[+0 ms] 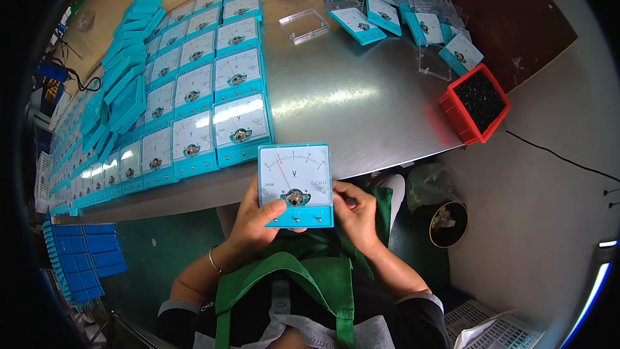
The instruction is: The person assembles small teal-colored electrical meters at a workstation. They repeatedly pick up a meter, use a screwdriver to tighten a screw on the front dial, place a clear plastic cover over the face, and then secure the cover with additional screws before stacking the finished unit.
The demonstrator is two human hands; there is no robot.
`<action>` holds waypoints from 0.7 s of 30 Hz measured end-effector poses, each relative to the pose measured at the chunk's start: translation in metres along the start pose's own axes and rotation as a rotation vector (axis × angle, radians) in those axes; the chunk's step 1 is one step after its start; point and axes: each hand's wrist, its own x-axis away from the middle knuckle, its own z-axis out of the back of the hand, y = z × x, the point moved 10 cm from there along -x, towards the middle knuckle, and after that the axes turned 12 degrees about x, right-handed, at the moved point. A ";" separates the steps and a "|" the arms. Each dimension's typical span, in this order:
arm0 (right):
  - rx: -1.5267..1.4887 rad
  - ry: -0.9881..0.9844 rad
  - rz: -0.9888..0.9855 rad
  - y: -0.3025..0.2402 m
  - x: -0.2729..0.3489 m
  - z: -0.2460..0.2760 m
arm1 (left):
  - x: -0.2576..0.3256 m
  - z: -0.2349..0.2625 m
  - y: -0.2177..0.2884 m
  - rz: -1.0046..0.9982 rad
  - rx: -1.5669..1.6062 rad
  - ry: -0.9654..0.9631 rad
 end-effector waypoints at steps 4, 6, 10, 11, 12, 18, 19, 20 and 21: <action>-0.341 -0.498 -0.084 -0.025 0.004 -0.035 | 0.015 0.019 0.018 -0.050 -0.317 0.047; -0.158 -0.451 -0.166 -0.030 0.001 -0.038 | 0.021 0.020 0.042 -0.274 -0.576 -0.035; 0.143 -0.355 0.447 -0.130 -0.024 -0.058 | 0.035 0.011 0.095 -0.572 -0.482 0.007; 0.322 -0.294 0.683 -0.168 -0.019 -0.071 | 0.042 0.016 0.106 -0.655 -0.457 0.064; 0.494 -0.227 0.928 -0.200 -0.007 -0.089 | 0.053 0.022 0.118 -0.746 -0.434 0.123; 0.685 -0.336 1.377 -0.229 0.032 -0.189 | 0.097 0.033 0.164 -1.041 -0.293 0.054; 0.565 -0.532 1.274 -0.229 0.024 -0.204 | 0.101 0.051 0.169 -0.976 -0.249 0.155; 0.447 -0.718 1.159 -0.232 0.011 -0.221 | 0.108 0.065 0.173 -0.962 -0.168 0.159; 0.327 -0.903 1.035 -0.235 0.001 -0.240 | 0.116 0.082 0.174 -0.952 -0.086 0.166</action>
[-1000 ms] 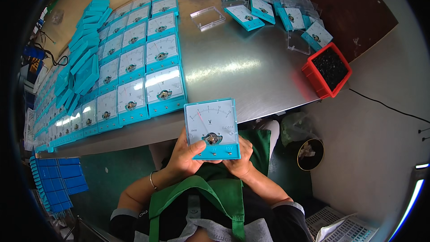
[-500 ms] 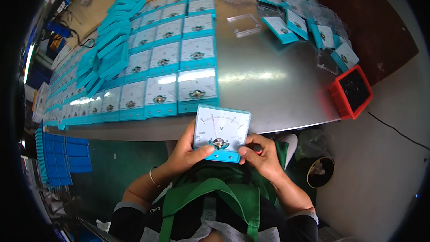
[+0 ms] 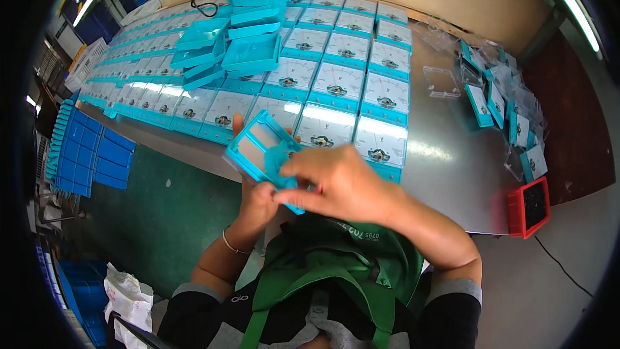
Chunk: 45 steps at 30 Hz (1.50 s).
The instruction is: The person assembles small teal-colored electrical meters at a workstation. They repeatedly pick up a meter, use a screwdriver to tighten a screw on the front dial, place a clear plastic cover over the face, and then secure the cover with additional screws before stacking the finished unit.
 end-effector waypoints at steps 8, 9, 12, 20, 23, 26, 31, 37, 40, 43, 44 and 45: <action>0.852 0.207 -0.111 0.127 -0.143 -0.054 | 0.040 -0.005 -0.030 0.320 -0.051 -0.173; 0.893 0.151 -0.093 0.126 -0.149 -0.060 | 0.045 -0.007 -0.036 0.320 -0.079 -0.212; 0.868 0.074 -0.086 0.116 -0.134 -0.042 | 0.049 -0.003 -0.039 0.301 -0.063 -0.204; -0.221 0.824 -0.836 0.107 0.196 0.137 | 0.057 -0.061 -0.109 0.532 0.004 -0.457; -0.548 0.999 -1.129 0.136 0.308 0.097 | 0.060 -0.091 -0.151 0.701 0.050 -0.502; -0.532 0.478 -1.337 0.122 0.317 0.061 | 0.064 -0.100 -0.172 0.829 0.039 -0.432; 0.658 0.116 -0.902 0.104 0.271 0.121 | 0.059 -0.093 -0.171 0.828 0.007 -0.428; 0.439 0.047 -0.901 0.123 0.255 0.111 | 0.044 -0.104 -0.159 0.755 -0.014 -0.355; -0.305 0.365 -0.803 0.084 0.245 0.081 | 0.041 -0.106 -0.157 0.687 -0.054 -0.369; -0.552 0.444 -0.819 0.076 0.242 0.041 | 0.038 -0.107 -0.161 0.591 -0.080 -0.390; -0.617 0.468 -0.823 0.076 0.246 0.034 | 0.037 -0.107 -0.162 0.575 -0.082 -0.386; -0.684 0.487 -0.828 0.076 0.245 0.029 | 0.037 -0.106 -0.161 0.558 -0.083 -0.378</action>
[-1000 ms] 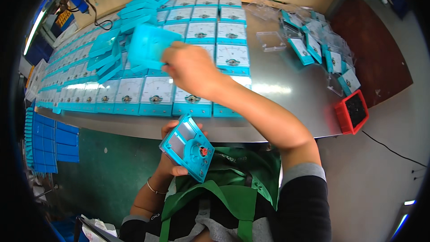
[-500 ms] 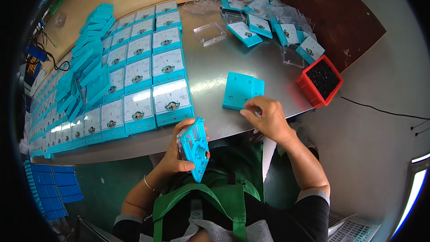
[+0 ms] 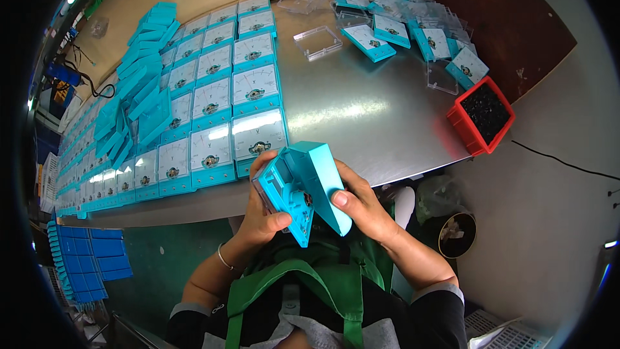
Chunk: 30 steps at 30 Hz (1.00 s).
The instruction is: The person assembles small teal-colored electrical meters at a workstation. They repeatedly pick up a meter, use a screwdriver to tighten a screw on the front dial, place a clear plastic cover over the face, and then secure the cover with additional screws before stacking the finished unit.
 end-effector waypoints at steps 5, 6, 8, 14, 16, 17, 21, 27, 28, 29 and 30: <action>0.062 0.027 0.034 0.001 0.001 -0.005 | 0.003 0.003 -0.003 0.043 -0.016 0.006; 0.071 0.027 0.032 -0.001 0.000 -0.005 | 0.004 0.005 -0.003 0.052 0.000 0.018; 0.125 0.008 0.005 -0.003 0.001 -0.006 | 0.005 0.007 -0.002 0.048 -0.038 0.014; 0.136 -0.026 0.008 -0.009 0.000 -0.010 | 0.007 0.003 0.003 0.073 -0.026 0.019; 0.138 -0.039 0.000 -0.009 0.001 -0.011 | 0.007 0.004 0.001 0.077 -0.024 0.023; 0.141 -0.049 -0.012 -0.008 0.002 -0.010 | 0.007 0.004 -0.001 0.086 -0.011 0.029; 0.075 -0.123 -0.056 -0.015 0.005 -0.012 | 0.007 0.000 -0.004 0.106 -0.038 0.021; 0.165 -0.179 0.109 0.000 0.017 -0.010 | 0.008 -0.026 0.003 -0.070 -0.539 -0.210; 0.134 -0.189 0.122 0.002 0.019 -0.009 | 0.008 -0.033 0.003 -0.110 -0.624 -0.258; 0.203 -0.150 0.152 0.001 0.021 -0.005 | 0.004 -0.033 -0.002 -0.071 -0.545 -0.258; 0.275 -0.125 0.179 -0.001 0.022 0.001 | -0.001 -0.035 -0.007 -0.030 -0.472 -0.255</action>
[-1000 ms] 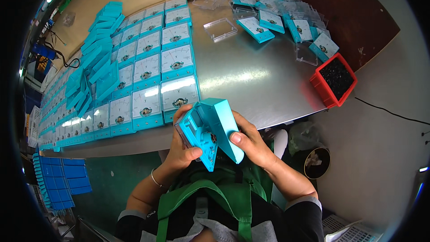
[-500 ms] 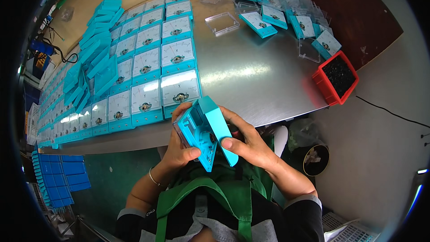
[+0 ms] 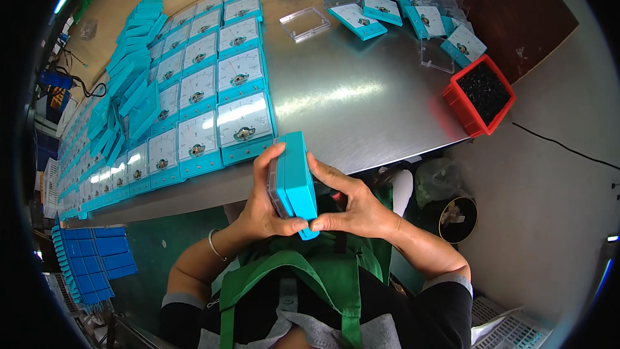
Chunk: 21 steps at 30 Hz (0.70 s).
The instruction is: The person assembles small teal-colored electrical meters at a workstation. They repeatedly pick up a meter, use a screwdriver to tighten a screw on the front dial, place a clear plastic cover over the face, and then secure the cover with additional screws before stacking the finished unit.
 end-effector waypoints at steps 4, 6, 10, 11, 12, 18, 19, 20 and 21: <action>0.301 0.204 0.116 -0.031 0.009 0.044 | -0.013 -0.012 -0.012 0.042 0.211 0.117; 0.228 0.321 0.150 -0.042 0.023 0.058 | -0.019 -0.014 0.001 -0.118 -0.044 0.184; 0.782 0.623 0.186 -0.068 0.029 0.056 | -0.023 -0.033 0.019 -0.373 -0.555 0.198; 0.661 0.587 0.063 -0.058 0.025 0.065 | -0.026 -0.031 0.017 -0.372 -0.587 0.188; 0.536 0.544 -0.051 -0.046 0.017 0.076 | -0.028 -0.028 0.017 -0.371 -0.625 0.183; 0.266 0.258 -0.272 0.048 -0.032 0.113 | -0.013 -0.029 -0.002 -0.281 -0.901 -0.086; 0.352 0.257 -0.261 0.049 -0.036 0.113 | -0.012 -0.028 -0.005 -0.297 -0.962 -0.093; 0.559 0.388 -0.156 0.033 -0.034 0.124 | -0.012 -0.029 -0.007 -0.313 -1.021 -0.102; 0.760 0.500 -0.046 0.007 -0.033 0.126 | -0.017 -0.027 -0.003 -0.245 -1.017 -0.073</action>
